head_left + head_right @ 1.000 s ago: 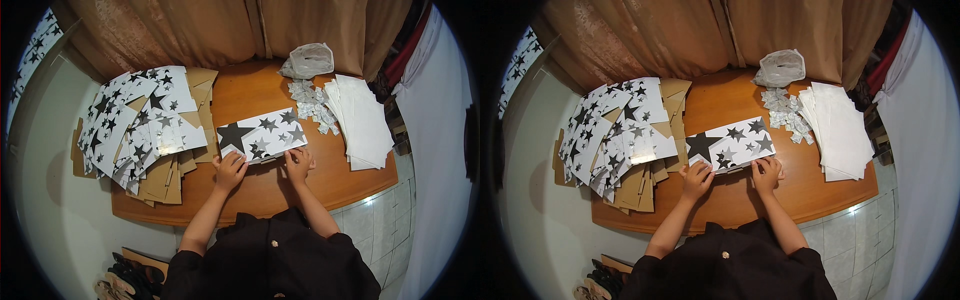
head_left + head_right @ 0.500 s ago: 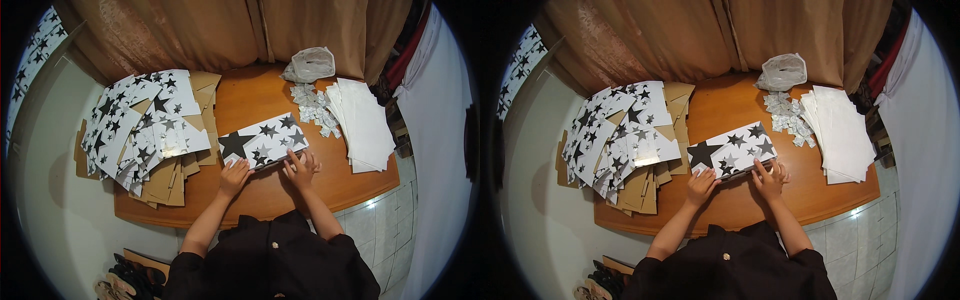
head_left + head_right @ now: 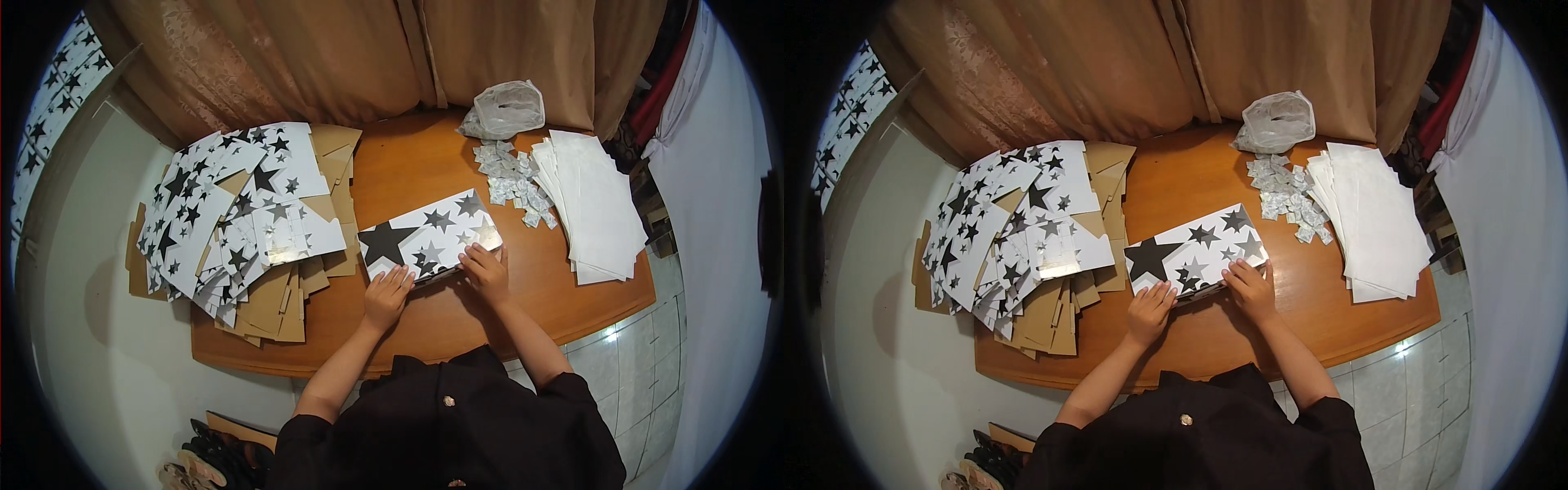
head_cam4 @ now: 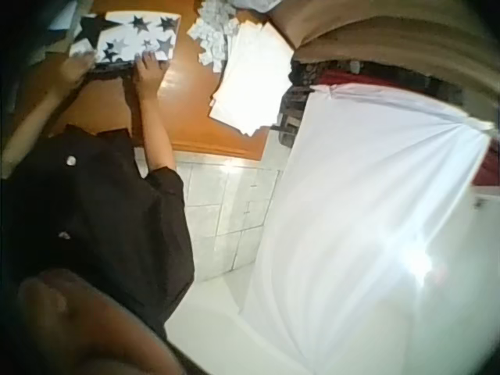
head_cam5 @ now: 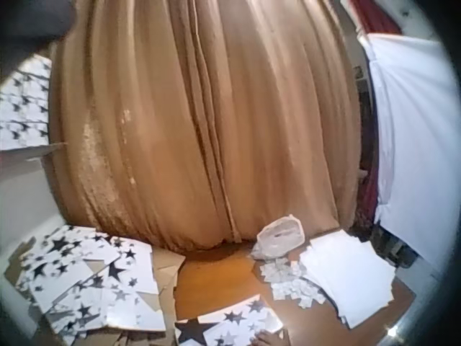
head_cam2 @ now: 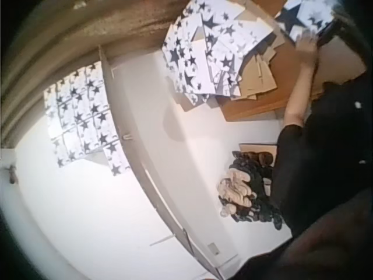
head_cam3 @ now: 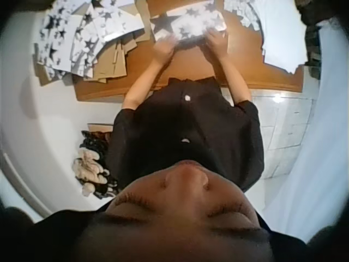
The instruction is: Assemble flat cardboard shoe boxes, place tissue paper inside, and stack the completed boxes on a shelf.
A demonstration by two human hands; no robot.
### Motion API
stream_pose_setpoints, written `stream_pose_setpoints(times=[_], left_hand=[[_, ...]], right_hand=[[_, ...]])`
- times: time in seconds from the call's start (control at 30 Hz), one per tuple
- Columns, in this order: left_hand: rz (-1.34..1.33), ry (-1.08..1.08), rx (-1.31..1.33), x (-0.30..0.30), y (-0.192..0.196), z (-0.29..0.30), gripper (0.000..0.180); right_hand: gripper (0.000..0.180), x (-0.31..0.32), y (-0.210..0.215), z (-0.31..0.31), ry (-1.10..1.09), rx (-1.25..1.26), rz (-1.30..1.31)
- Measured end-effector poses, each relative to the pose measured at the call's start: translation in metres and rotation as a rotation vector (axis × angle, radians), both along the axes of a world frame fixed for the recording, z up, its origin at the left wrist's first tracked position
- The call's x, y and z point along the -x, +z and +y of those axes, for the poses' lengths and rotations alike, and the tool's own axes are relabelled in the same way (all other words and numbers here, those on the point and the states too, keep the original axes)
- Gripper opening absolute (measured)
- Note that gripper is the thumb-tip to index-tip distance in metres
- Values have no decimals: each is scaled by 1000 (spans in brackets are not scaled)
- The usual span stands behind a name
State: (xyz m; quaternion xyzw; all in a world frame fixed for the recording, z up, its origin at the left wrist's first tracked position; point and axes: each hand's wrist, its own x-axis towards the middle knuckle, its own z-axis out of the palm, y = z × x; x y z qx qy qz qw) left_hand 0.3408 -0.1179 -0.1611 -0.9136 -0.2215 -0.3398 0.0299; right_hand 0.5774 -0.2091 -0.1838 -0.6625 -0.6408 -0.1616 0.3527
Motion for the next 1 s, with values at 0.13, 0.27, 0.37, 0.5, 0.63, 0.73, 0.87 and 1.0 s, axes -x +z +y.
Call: stream_pose_setpoints(times=[0.13, 0.27, 0.37, 0.5, 0.63, 0.73, 0.87, 1.0], left_hand=[[-27, -9, 2, -2, -6, 2, 25], [-28, 32, -20, -2, -8, 0, 25], [-31, 34, 29, 1, -3, -5, 25], [57, -35, 84, 0, 13, 1, 24], [167, -210, 259, -3, 27, 18, 28], [344, -173, 313, -5, 31, 20, 35], [403, -108, 257, -4, 16, 11, 40], [403, -109, 309, -8, 17, 15, 41]], right_hand=[[19, 0, 1, 2, 8, -9, 31], [22, 8, 19, 1, 42, 61, 63], [26, 19, 26, -5, 46, 75, 87], [31, 24, 28, -11, 145, 172, 170], [25, 23, 29, -6, 132, 155, 144], [20, 22, 26, -4, 120, 130, 159], [20, 24, 21, -4, 110, 119, 182], [19, 24, 24, 0, 95, 106, 214]])
